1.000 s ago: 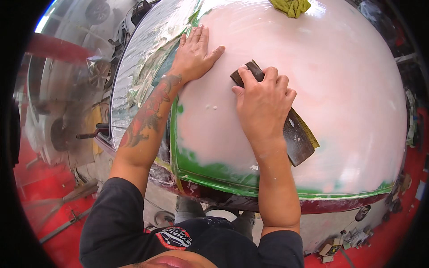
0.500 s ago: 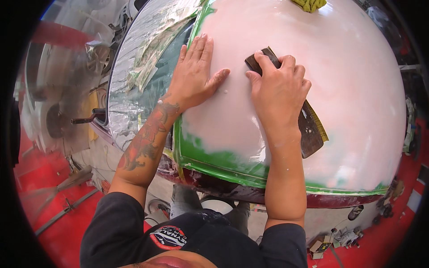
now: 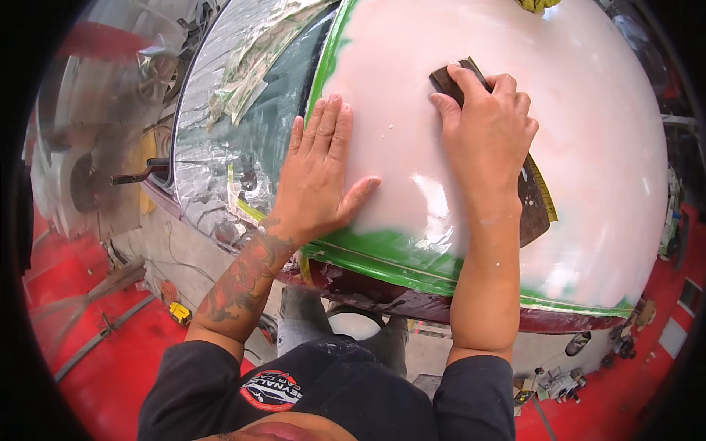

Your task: Sanding the roof of a car using a sanding block and a yellow cloth for wet sanding.

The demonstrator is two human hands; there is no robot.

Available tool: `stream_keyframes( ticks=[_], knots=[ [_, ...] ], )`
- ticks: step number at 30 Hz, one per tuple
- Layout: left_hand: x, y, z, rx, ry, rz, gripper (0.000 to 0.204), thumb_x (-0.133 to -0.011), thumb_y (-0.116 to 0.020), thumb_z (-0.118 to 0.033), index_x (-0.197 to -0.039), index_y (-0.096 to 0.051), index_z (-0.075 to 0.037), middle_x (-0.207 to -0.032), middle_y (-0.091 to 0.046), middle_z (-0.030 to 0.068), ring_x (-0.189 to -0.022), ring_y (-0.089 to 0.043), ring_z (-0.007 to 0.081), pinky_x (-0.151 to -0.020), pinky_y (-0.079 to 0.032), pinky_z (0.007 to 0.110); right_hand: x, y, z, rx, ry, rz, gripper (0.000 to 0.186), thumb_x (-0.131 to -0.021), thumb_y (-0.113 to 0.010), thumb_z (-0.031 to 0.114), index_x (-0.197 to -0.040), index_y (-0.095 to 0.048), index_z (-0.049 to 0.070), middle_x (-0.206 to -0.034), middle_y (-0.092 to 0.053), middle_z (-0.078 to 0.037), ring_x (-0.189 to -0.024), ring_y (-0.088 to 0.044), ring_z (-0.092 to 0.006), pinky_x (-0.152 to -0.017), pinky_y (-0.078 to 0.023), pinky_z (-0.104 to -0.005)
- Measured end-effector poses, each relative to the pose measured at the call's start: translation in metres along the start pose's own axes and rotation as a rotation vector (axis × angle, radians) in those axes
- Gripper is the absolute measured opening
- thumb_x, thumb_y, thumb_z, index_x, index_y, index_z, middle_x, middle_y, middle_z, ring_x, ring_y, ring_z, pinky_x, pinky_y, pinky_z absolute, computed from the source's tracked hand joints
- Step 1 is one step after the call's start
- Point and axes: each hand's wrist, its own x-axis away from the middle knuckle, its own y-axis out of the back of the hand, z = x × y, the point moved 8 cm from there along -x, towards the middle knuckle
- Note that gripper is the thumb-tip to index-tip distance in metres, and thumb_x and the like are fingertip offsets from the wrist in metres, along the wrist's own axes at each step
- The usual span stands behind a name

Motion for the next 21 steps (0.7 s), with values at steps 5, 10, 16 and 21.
stream_keyframes(
  ticks=[5,10,16,21],
  knots=[
    [0.031,0.001,-0.005,0.036,0.023,0.034,0.094,-0.094,-0.059,-0.053,-0.157,-0.024,0.007,-0.165,-0.022,0.027,-0.155,-0.019,0.041,-0.124,-0.015,0.058,0.0,-0.003,0.001,0.027,-0.004,0.018,0.037,-0.091,-0.072,0.037,-0.125,-0.072,0.021,-0.119,-0.063,-0.012,-0.114,-0.058,-0.0339,-0.095,-0.046,-0.0506],
    [0.063,-0.004,-0.013,0.103,0.041,0.109,0.097,-0.094,-0.06,-0.054,-0.159,-0.02,0.005,-0.167,-0.016,0.0251,-0.157,-0.011,0.0393,-0.125,-0.009,0.057,0.001,-0.002,0.001,0.053,0.027,-0.027,0.038,-0.091,-0.072,0.038,-0.126,-0.071,0.021,-0.12,-0.063,-0.012,-0.114,-0.059,-0.0338,-0.095,-0.047,-0.0513],
    [0.114,-0.006,-0.022,0.147,0.05,0.197,0.098,-0.095,-0.054,-0.058,-0.16,-0.017,0.004,-0.168,-0.012,0.0265,-0.157,-0.008,0.0415,-0.124,0.0,0.059,0.001,-0.003,0.004,0.057,0.057,-0.05,0.037,-0.091,-0.072,0.039,-0.124,-0.072,0.022,-0.115,-0.066,-0.012,-0.109,-0.061,-0.0352,-0.093,-0.048,-0.0507],
    [0.113,-0.001,-0.019,0.124,0.033,0.16,0.094,-0.095,-0.053,-0.059,-0.159,-0.024,0.004,-0.169,-0.015,0.021,-0.157,-0.007,0.0419,-0.118,0.004,0.07,0.001,-0.001,-0.004,0.092,0.034,-0.034,0.046,-0.092,-0.07,0.044,-0.131,-0.066,0.019,-0.12,-0.067,-0.014,-0.111,-0.062,-0.0368,-0.094,-0.048,-0.0512]
  ],
)
